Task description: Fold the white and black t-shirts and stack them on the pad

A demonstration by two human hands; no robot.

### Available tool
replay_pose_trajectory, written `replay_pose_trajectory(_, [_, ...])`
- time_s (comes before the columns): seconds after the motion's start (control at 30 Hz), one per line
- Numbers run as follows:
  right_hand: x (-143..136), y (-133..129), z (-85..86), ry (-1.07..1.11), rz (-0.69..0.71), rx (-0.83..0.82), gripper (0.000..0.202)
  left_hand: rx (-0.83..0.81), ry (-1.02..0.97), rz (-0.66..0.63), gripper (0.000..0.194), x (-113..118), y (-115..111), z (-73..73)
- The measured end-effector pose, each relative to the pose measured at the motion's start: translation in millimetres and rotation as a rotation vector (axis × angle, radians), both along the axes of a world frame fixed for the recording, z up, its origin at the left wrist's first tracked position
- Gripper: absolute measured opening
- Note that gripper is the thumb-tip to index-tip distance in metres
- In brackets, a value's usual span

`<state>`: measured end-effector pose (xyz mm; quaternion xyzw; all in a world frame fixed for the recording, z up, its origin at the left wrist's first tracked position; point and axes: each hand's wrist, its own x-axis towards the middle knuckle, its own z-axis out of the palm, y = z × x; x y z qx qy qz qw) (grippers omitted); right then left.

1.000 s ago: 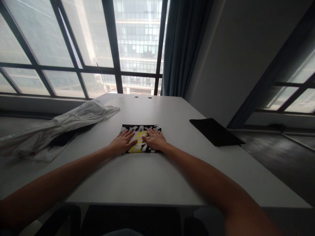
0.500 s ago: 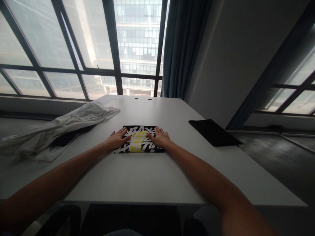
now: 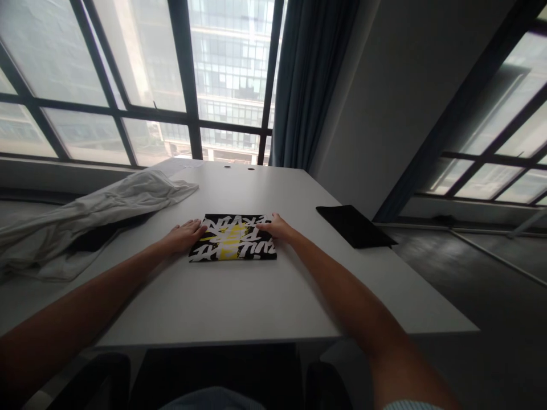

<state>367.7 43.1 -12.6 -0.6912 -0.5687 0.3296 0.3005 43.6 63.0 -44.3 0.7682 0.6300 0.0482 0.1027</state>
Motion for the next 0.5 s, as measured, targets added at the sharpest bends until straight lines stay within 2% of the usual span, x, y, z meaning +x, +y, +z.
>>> replay_pose_trajectory(0.1, [-1, 3, 4.8, 0.163, -0.058, -0.119, 0.104, 0.002, 0.009, -0.022, 0.071, 0, -2, 0.1])
replay_pose_trajectory(0.2, [-5, 4, 3.1, 0.17, 0.012, -0.132, 0.089, -0.01, 0.015, -0.029, 0.07, -1, -3, 0.5])
replay_pose_trajectory(0.37, [-1, 14, -0.8, 0.143, 0.135, 0.09, 0.07, 0.025, 0.022, -0.071, 0.066, -5, -1, -1.3])
replay_pose_trajectory(0.5, [24, 30, 10.0, -0.005, 0.102, 0.305, 0.042, 0.035, 0.048, -0.086, 0.065, -7, 0, -5.0])
